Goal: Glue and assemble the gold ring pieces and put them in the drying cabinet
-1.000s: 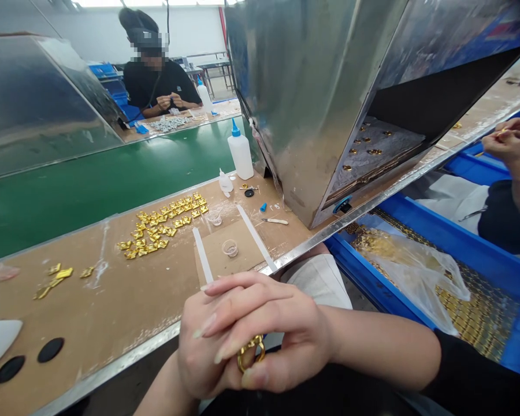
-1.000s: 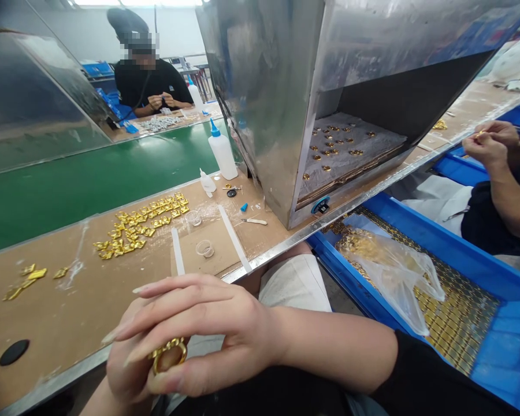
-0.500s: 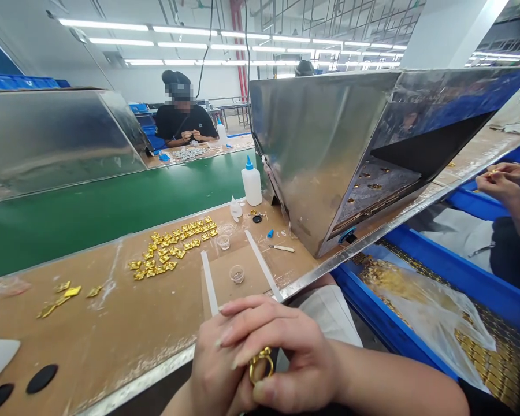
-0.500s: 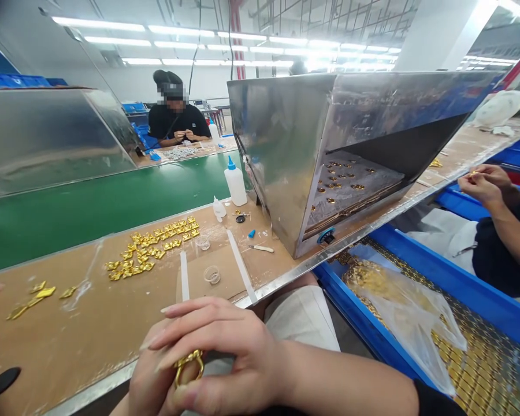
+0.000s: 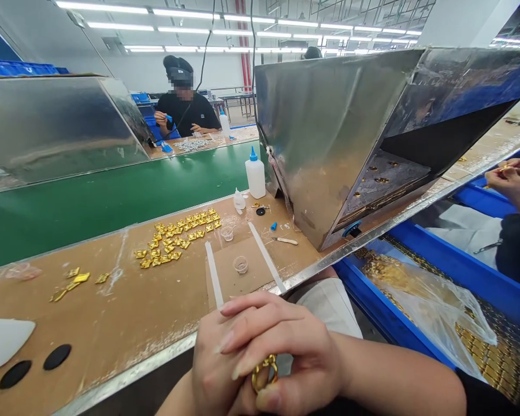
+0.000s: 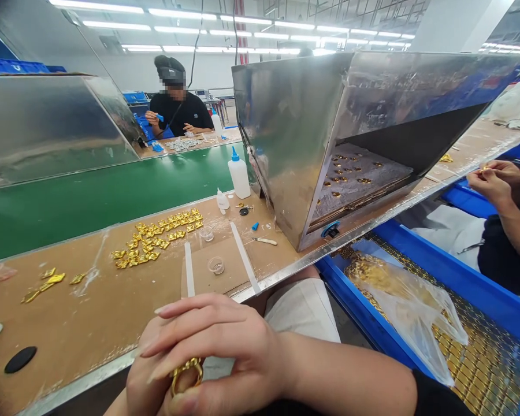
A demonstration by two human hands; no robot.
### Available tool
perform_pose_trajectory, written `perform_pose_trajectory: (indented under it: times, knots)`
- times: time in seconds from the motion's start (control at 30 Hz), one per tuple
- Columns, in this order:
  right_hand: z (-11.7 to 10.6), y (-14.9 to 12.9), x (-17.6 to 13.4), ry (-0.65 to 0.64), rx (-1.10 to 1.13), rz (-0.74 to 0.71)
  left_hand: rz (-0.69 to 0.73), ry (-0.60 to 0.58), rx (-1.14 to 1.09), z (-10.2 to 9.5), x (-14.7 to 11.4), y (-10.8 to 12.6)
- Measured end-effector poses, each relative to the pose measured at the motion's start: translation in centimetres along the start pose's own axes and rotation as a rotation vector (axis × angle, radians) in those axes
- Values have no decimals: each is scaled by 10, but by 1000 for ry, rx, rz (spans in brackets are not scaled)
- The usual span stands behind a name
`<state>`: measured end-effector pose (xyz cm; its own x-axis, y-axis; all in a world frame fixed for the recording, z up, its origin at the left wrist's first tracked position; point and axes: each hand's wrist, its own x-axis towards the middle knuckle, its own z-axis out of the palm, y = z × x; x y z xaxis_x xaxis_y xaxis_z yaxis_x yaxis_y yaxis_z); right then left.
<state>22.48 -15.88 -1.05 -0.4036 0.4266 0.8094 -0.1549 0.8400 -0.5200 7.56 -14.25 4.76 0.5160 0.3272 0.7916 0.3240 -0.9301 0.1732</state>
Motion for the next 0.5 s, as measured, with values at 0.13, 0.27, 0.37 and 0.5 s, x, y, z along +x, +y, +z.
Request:
perform_pose_trajectory:
  times: [0.13,0.27,0.37,0.5]
  knots:
    - [-1,-3,1,34,-3,-44,4,30,-60,2,-8,-2]
    - [-3,-3,4,50,20,-23,10,27,-41,6,-17,-4]
    - [-5,-2,8,181,67,-49,-20,20,-26,6,-18,-4]
    - [-3,-1,11,230,85,-73,-12,6,-10,4,-15,-1]
